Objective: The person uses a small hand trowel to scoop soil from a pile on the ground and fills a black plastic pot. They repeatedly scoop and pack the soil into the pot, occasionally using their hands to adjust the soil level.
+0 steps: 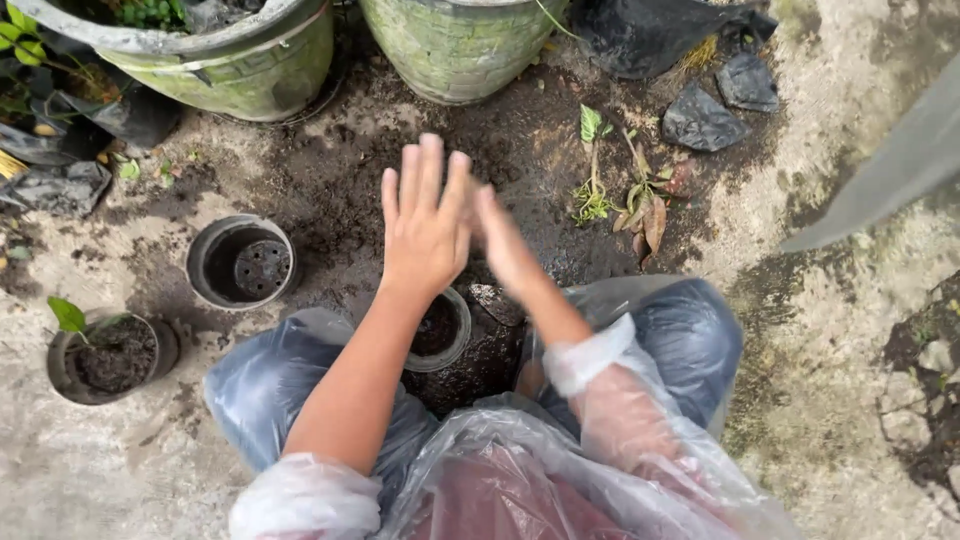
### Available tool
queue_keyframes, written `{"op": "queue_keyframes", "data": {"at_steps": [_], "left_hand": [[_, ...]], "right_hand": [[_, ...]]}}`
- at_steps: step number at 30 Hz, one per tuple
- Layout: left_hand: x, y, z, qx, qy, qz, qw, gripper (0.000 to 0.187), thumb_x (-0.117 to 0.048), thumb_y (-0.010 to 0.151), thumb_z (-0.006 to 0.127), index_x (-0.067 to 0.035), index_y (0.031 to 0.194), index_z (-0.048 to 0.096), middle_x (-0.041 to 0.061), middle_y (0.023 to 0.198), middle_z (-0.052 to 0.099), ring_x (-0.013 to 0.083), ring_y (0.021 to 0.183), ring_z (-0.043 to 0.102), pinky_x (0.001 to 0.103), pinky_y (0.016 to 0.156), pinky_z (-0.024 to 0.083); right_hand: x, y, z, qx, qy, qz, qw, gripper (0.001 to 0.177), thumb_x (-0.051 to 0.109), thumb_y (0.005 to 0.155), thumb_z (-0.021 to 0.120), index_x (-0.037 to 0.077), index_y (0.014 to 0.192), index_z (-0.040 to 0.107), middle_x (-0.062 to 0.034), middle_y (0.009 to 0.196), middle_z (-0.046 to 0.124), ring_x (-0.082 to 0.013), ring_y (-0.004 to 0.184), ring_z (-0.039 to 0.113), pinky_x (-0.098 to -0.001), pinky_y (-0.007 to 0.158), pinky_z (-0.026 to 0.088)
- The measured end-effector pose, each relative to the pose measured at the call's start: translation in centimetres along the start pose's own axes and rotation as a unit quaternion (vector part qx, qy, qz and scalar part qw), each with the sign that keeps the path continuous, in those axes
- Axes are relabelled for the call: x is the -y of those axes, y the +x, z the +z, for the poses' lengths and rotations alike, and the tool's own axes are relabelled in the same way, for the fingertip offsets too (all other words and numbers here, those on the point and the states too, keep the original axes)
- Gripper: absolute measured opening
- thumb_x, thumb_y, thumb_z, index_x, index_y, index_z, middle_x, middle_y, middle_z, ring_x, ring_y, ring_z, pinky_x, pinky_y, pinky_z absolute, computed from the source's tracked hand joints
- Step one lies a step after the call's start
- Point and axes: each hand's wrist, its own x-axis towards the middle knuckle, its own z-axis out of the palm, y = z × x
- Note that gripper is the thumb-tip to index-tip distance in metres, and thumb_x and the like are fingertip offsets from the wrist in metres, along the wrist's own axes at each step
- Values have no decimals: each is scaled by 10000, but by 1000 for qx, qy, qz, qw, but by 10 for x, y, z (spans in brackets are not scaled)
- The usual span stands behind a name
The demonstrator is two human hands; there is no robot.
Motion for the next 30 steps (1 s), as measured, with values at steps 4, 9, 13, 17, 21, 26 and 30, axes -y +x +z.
{"op": "queue_keyframes", "data": {"at_steps": [4, 9, 13, 17, 21, 26, 30], "left_hand": [[-9, 9, 12, 167, 38, -141, 975, 762, -241, 1015, 524, -196, 1684, 162, 119, 1743, 69, 343, 1592, -7, 601, 1247, -33], [-26, -1, 38, 168, -96, -224, 955, 841, -293, 1075, 576, -177, 1682, 6, 137, 1748, -6, 342, 1604, 76, 550, 1285, 108], [-36, -34, 108, 163, -60, -106, 979, 614, -233, 1029, 553, -166, 1558, 249, 120, 1624, 237, 312, 1507, 255, 564, 1207, 227], [-46, -12, 98, 177, 29, -104, 978, 486, -206, 972, 594, -221, 1452, 524, 99, 1518, 505, 284, 1414, 476, 565, 1105, 419], [5, -71, 155, 101, -557, -6, 824, 673, -562, 1122, 277, -58, 1506, 503, 47, 1525, 554, 179, 1280, 632, 230, 1132, 451], [-32, 2, 79, 287, -839, -370, 276, 813, -749, 955, 367, -176, 1525, 450, 208, 1560, 476, 386, 1430, 483, 502, 1143, 374], [-35, 19, 34, 202, -812, -418, 354, 989, -816, 878, 163, -91, 1442, 530, 279, 1389, 598, 482, 1229, 641, 598, 1086, 474]], "right_hand": [[-50, -26, 37, -4, -90, -132, 987, 982, 311, 990, 653, -127, 1565, -12, -419, 1597, 26, -580, 1498, 98, -646, 1223, 126], [-61, -23, 20, 19, -17, -117, 993, 775, 224, 1059, 495, -68, 1610, 34, -311, 1656, -30, -443, 1560, -3, -553, 1267, 49], [-72, 0, -20, -82, 177, 74, 978, 757, 556, 1026, 501, 48, 1569, 356, -207, 1608, 361, -274, 1499, 325, -490, 1270, 187], [-56, -32, 9, -131, 22, 17, 991, 841, 444, 983, 611, -29, 1579, 252, -303, 1637, 220, -421, 1526, 242, -553, 1237, 197], [-130, -31, 9, -59, -336, -420, 841, 536, 515, 1096, 242, 323, 1527, 498, -72, 1666, 347, -294, 1573, 214, -504, 1245, 170], [-132, -7, -37, -195, -344, -356, 847, 557, 482, 1090, 251, 213, 1473, 552, -168, 1498, 452, -327, 1372, 416, -458, 1140, 291], [-212, -3, -93, -133, -313, 273, 900, 708, 386, 1061, 428, 72, 1636, 158, -329, 1600, 249, -484, 1404, 435, -614, 1086, 411]]}}
